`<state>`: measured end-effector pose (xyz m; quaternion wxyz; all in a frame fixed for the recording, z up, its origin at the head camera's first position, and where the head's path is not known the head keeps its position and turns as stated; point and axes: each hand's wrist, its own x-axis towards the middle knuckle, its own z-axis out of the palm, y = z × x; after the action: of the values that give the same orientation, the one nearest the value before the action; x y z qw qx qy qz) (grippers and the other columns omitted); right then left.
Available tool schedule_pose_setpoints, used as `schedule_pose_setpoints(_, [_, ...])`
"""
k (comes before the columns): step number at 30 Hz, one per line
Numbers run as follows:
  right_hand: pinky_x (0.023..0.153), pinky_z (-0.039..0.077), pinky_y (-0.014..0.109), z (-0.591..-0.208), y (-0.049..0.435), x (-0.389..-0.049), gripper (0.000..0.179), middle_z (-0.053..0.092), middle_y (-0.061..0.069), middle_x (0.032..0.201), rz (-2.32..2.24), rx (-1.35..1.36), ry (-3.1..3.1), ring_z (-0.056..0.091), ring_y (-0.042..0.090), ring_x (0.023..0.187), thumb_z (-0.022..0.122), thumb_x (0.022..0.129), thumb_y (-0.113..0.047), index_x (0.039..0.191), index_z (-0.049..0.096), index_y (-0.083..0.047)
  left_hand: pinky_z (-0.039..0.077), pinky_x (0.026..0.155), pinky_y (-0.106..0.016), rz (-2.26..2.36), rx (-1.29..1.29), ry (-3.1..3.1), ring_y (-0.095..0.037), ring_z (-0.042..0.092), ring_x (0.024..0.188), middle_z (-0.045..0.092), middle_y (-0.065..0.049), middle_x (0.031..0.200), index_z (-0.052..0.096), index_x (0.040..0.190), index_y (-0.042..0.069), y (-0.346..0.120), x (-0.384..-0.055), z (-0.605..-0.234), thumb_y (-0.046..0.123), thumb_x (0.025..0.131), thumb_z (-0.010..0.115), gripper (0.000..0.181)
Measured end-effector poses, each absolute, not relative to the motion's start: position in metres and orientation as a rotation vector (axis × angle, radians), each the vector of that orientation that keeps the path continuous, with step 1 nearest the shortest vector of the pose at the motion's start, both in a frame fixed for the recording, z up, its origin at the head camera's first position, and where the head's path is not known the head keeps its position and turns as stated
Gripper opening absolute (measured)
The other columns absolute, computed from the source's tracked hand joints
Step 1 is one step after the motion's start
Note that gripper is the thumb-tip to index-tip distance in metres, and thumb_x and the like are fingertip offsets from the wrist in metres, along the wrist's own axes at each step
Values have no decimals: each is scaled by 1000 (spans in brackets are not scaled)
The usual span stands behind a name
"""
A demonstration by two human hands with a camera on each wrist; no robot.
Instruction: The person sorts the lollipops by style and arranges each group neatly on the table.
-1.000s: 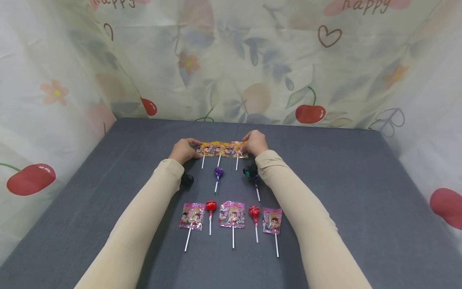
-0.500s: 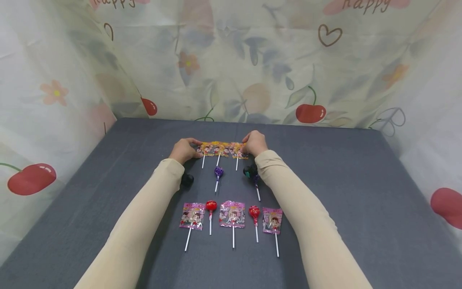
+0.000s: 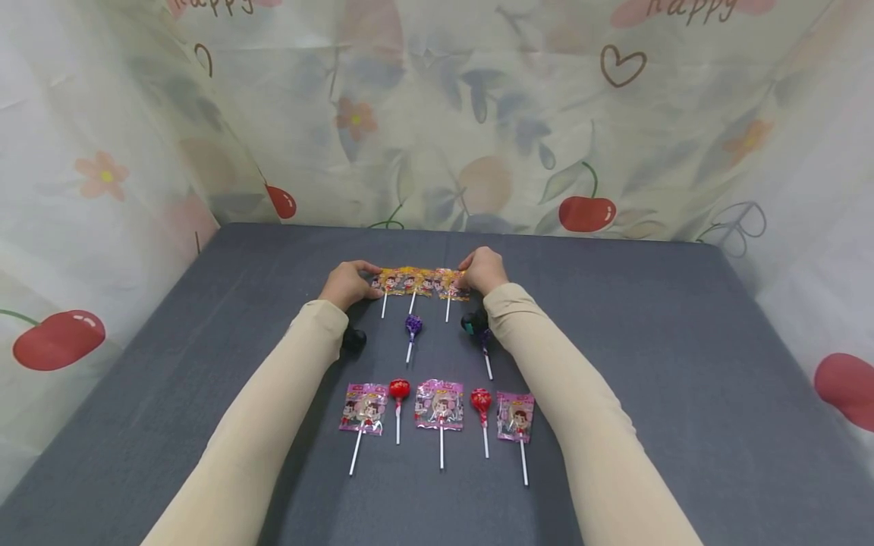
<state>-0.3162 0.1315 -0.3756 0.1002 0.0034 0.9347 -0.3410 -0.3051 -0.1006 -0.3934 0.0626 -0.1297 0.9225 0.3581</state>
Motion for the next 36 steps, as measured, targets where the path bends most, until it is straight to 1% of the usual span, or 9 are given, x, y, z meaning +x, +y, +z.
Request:
schedule_pose_setpoints(9, [92, 47, 39, -376, 132, -319, 36, 65, 20, 120, -986, -11, 2766, 58, 28, 102, 78, 81, -10, 114, 69, 2, 37, 109, -40, 1117, -356, 2773, -31, 45, 133, 54, -12, 140, 67, 122, 13, -101, -300, -389, 9, 79, 80, 45])
schedule_pose_setpoints(17, [91, 48, 38, -376, 133, -320, 37, 65, 20, 120, -988, -11, 2765, 59, 27, 102, 78, 81, -9, 114, 69, 2, 37, 109, -41, 1125, -357, 2768, -32, 45, 132, 54, -13, 139, 68, 121, 13, -101, -301, -389, 8, 78, 80, 45])
schedule_pose_setpoints(36, [90, 49, 39, -378, 134, -319, 37, 65, 20, 121, -1001, -12, 2756, 61, 29, 103, 77, 82, -9, 116, 68, 1, 37, 109, -41, 1127, -359, 2762, -32, 45, 131, 54, -13, 139, 67, 121, 13, -101, -299, -389, 7, 78, 80, 45])
